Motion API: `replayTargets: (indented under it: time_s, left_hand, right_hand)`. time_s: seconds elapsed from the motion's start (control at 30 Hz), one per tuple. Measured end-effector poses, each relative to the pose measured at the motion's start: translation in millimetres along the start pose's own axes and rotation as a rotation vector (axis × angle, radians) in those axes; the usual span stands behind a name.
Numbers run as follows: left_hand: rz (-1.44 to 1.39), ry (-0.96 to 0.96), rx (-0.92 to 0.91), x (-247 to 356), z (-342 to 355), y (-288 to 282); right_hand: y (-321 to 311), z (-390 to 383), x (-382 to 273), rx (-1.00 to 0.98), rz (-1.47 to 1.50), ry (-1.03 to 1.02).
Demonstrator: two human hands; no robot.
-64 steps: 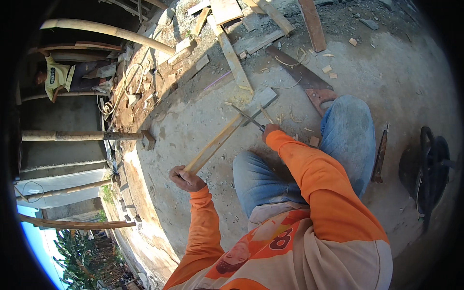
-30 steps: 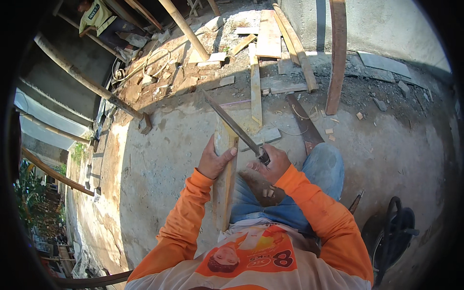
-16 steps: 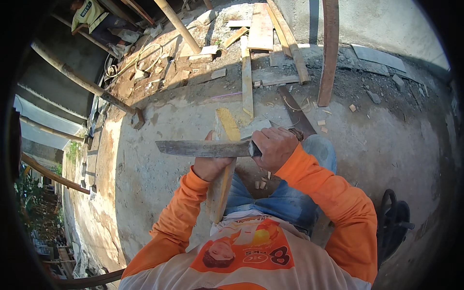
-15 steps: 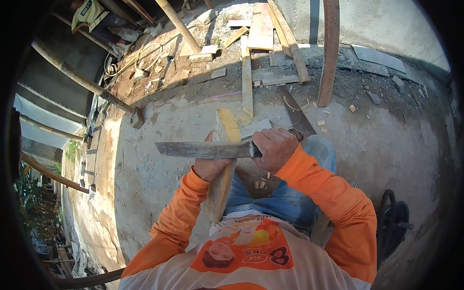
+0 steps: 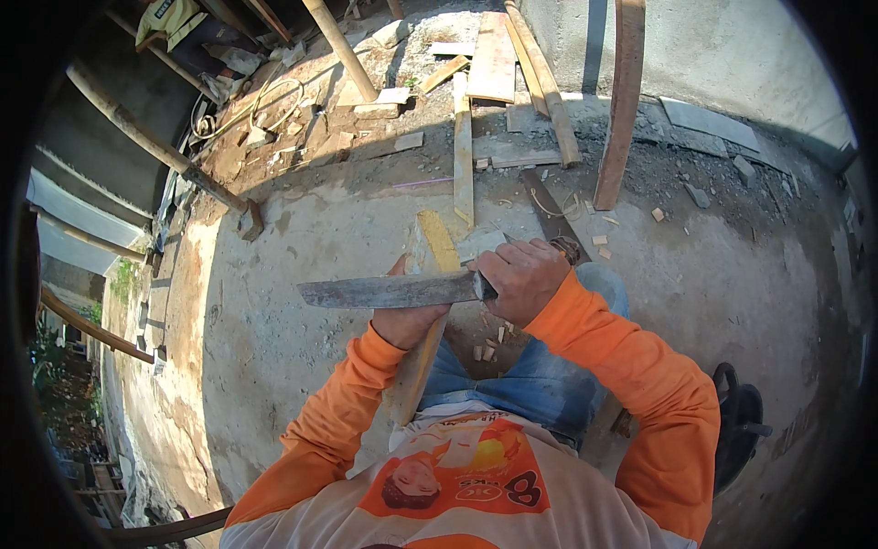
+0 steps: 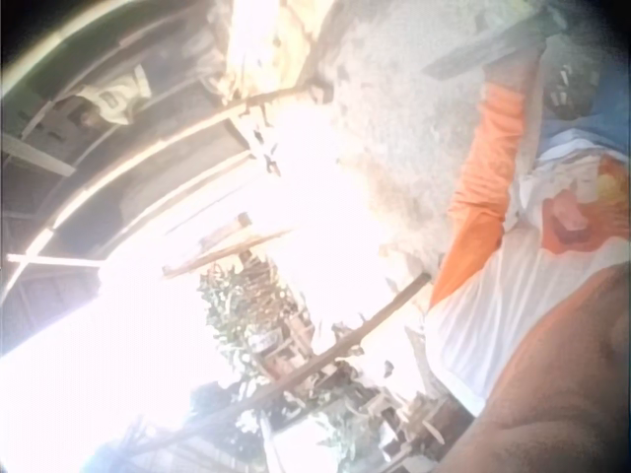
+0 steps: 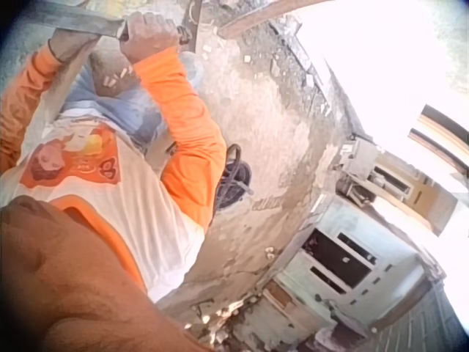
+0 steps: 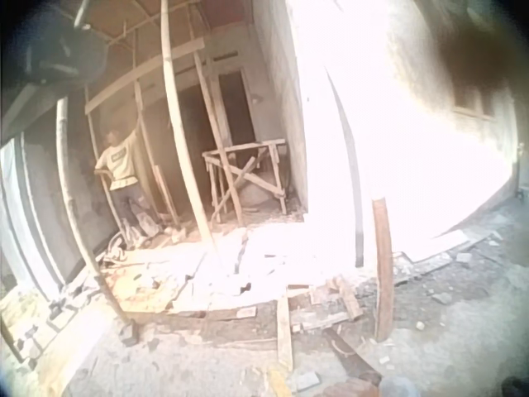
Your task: Sawing a piece of wood to length and then using a large knife to whittle and shape one end.
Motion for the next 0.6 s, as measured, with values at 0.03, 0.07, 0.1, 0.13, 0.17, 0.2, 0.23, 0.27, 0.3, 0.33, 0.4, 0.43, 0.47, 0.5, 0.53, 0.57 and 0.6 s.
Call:
replayTargets:
  time_s: [0.03, 0.07, 0.1, 0.13, 0.17, 0.2, 0.23, 0.27, 0.3, 0.33, 0.4, 0.43, 0.47, 0.5, 0.53, 0.57, 0.6]
  left_hand:
    - [0.015, -0.003, 0.012, 0.4, -0.1, -0.9]
    - [0.014, 0.000, 0.015, -0.1, -0.1, -1.7]
    - [0.052, 0.013, 0.025, -0.4, -0.2, -3.0]
    - [0.091, 0.027, 0.036, -0.7, 0.0, -4.2]
    - [0.091, 0.030, 0.040, -0.6, -0.4, -5.3]
    - [0.131, 0.045, 0.042, 0.8, -0.7, -6.3]
    - [0.171, 0.061, 0.044, 2.9, -1.1, -6.6]
    - [0.169, 0.066, 0.045, 5.4, 0.0, -6.2]
    - [0.161, 0.055, 0.044, 8.7, 0.4, -5.2]
    - [0.153, 0.045, 0.043, 10.0, 0.8, -4.4]
    - [0.096, 0.017, 0.034, 2.1, 0.0, -3.2]
    - [0.040, -0.017, 0.023, -2.7, 0.3, -2.0]
    - [0.039, -0.013, 0.025, -2.5, 0.4, -1.5]
    - [0.046, -0.005, 0.029, -1.8, 0.8, -0.6]
    - [0.053, 0.003, 0.033, -1.1, 1.2, -0.6]
    - [0.048, 0.006, 0.035, 1.1, 1.8, 0.4]
    - [0.047, -0.014, 0.050, 3.1, 2.0, 0.1]
  right_hand:
    - [2.2, 0.5, -0.6, -0.035, 0.013, -0.011]
    - [4.7, 1.4, -1.1, -0.068, 0.025, -0.023]
    - [5.0, 2.1, -1.0, -0.069, 0.023, -0.026]
    - [7.7, 2.1, -0.2, -0.090, 0.018, -0.021]
    - [9.7, 2.2, 0.4, -0.111, 0.014, -0.016]
    - [9.6, 2.7, 1.3, -0.109, 0.013, -0.020]
    - [9.0, 3.2, 2.2, -0.103, 0.007, -0.032]
    - [10.0, 4.1, 4.7, -0.095, -0.001, -0.041]
    - [11.8, 4.3, 7.1, -0.092, -0.007, -0.043]
    - [13.4, 4.3, 10.2, -0.082, -0.008, -0.037]
    - [15.8, 3.7, 14.9, -0.070, -0.015, -0.036]
    - [15.4, 3.3, 17.6, -0.036, -0.010, -0.045]
    - [15.4, 2.6, 19.7, -0.004, -0.002, -0.052]
    - [17.0, 2.3, 21.9, -0.003, -0.006, -0.055]
    - [17.0, 2.3, 23.4, 0.013, -0.012, -0.068]
    - [16.4, 1.4, 26.5, 0.027, -0.021, -0.081]
    - [19.0, 0.5, 30.6, 0.024, -0.026, -0.084]
Point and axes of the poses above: each hand's wrist, its own z-axis towards the middle knuckle, its own y-axis out of the palm, x = y × z, the point moved 8 cm from there along z, towards the middle knuckle, and after that the axes turned 4 degrees about -z, right-handed, at the moved point
